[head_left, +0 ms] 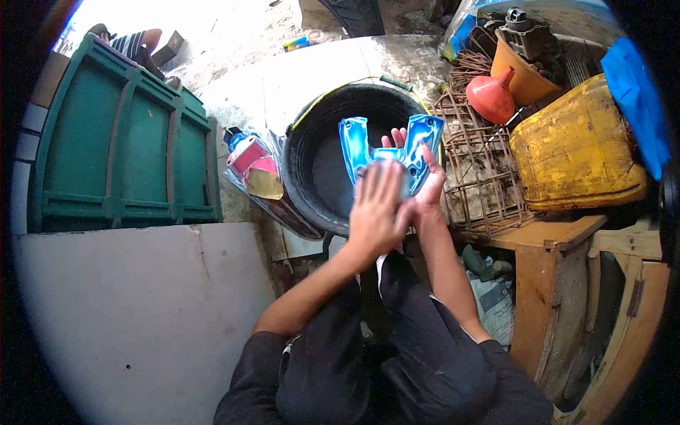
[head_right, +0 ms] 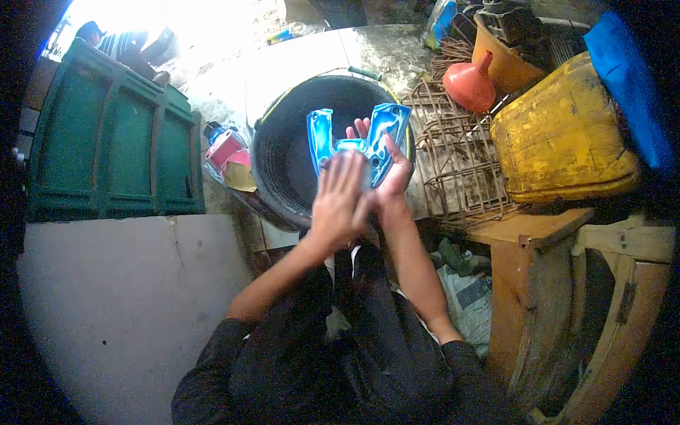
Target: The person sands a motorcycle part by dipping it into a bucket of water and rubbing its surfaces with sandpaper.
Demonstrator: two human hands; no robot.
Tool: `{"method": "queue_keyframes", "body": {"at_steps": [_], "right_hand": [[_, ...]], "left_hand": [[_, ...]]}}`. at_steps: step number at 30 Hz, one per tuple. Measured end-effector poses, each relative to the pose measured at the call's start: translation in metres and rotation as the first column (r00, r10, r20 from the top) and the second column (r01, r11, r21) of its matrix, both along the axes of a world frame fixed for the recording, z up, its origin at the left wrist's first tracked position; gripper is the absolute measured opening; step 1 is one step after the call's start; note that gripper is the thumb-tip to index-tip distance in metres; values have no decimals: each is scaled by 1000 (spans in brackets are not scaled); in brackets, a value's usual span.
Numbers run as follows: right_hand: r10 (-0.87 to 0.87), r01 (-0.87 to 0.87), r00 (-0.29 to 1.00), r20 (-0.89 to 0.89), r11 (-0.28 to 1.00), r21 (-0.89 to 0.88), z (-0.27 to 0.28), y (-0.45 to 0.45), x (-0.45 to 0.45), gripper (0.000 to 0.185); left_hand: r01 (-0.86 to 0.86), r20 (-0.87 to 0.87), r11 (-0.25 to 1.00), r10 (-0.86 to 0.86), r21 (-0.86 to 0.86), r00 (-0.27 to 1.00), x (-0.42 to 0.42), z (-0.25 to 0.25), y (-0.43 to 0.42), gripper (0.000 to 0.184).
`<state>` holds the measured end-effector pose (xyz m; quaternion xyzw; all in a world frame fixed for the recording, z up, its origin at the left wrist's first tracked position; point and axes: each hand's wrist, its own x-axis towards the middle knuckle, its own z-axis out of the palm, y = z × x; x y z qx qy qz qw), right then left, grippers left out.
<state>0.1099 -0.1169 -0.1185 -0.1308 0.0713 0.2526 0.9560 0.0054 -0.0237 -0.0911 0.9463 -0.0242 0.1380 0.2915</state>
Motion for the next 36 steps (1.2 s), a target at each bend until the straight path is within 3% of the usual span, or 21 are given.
{"method": "queue_keyframes", "body": {"at_steps": [2,4,5,6,8,10,12,14,15,16,18,20,23,26,28,29,30,32,33,34,36], "right_hand": [[-6,6,1000,-10,1000,16,2,0,-2,57],[8,-12,999,54,997,76,-9,0,1,56],[40,-47,998,57,990,130,-4,2,-3,55],[49,-54,998,50,995,89,1,4,-7,55],[32,-37,997,74,996,79,-3,2,-4,55],[1,0,997,79,1000,-10,-3,-2,-2,57],[16,-20,997,77,998,59,-1,-3,-4,57],[7,-8,995,100,1000,8,-6,1,-1,57],[52,-62,994,91,993,104,-7,3,-3,56],[51,-56,994,93,997,48,-2,4,-7,56],[51,-59,991,124,996,66,-4,1,-5,55],[23,-27,993,117,999,29,-6,-4,-4,57],[49,-54,988,149,998,28,5,-1,-8,56],[67,-67,983,173,998,-9,1,6,-7,56],[64,-71,984,167,997,33,2,6,-9,55],[56,-62,981,186,998,26,4,4,-9,58],[26,-20,983,184,999,-36,-4,-1,-7,61],[-4,21,982,187,996,-91,-5,-4,-7,63],[9,-1,988,153,999,-50,-2,-5,-9,61],[11,-4,989,148,999,-51,-2,-3,-8,61],[48,-46,989,137,999,-19,-2,1,-8,60]], "left_hand": [[56,16,997,-57,58,998,-1,1,1,60],[-87,-30,992,90,94,996,27,-17,24,56],[-258,15,965,259,-55,966,39,-17,30,53],[-334,26,940,336,-76,941,48,-14,36,55],[-263,-67,960,258,-94,964,36,-8,19,60],[-88,-15,996,88,-1,996,11,-6,-3,67],[-3,-22,999,4,39,1000,8,-3,3,67],[-151,-76,986,146,-74,986,31,-11,23,63],[-217,-59,971,211,-102,976,42,-6,32,59],[-282,39,952,289,-121,957,54,-20,41,63],[-276,-13,955,277,-106,961,50,-36,30,65],[-120,-39,993,120,10,992,23,-14,6,71],[-70,-16,997,69,-26,997,22,-12,8,73],[-204,18,979,204,-9,979,67,-46,45,67],[-316,-125,918,294,-238,948,77,-25,52,65],[-271,20,960,271,68,962,81,-62,55,66],[-256,-95,967,256,15,962,69,-41,40,67],[-153,-140,988,149,-14,979,37,-7,8,56],[-153,-27,988,154,36,988,29,-7,4,52],[-156,-32,987,157,37,987,35,-14,10,52],[-197,3,975,197,106,980,69,-45,39,67]]}}
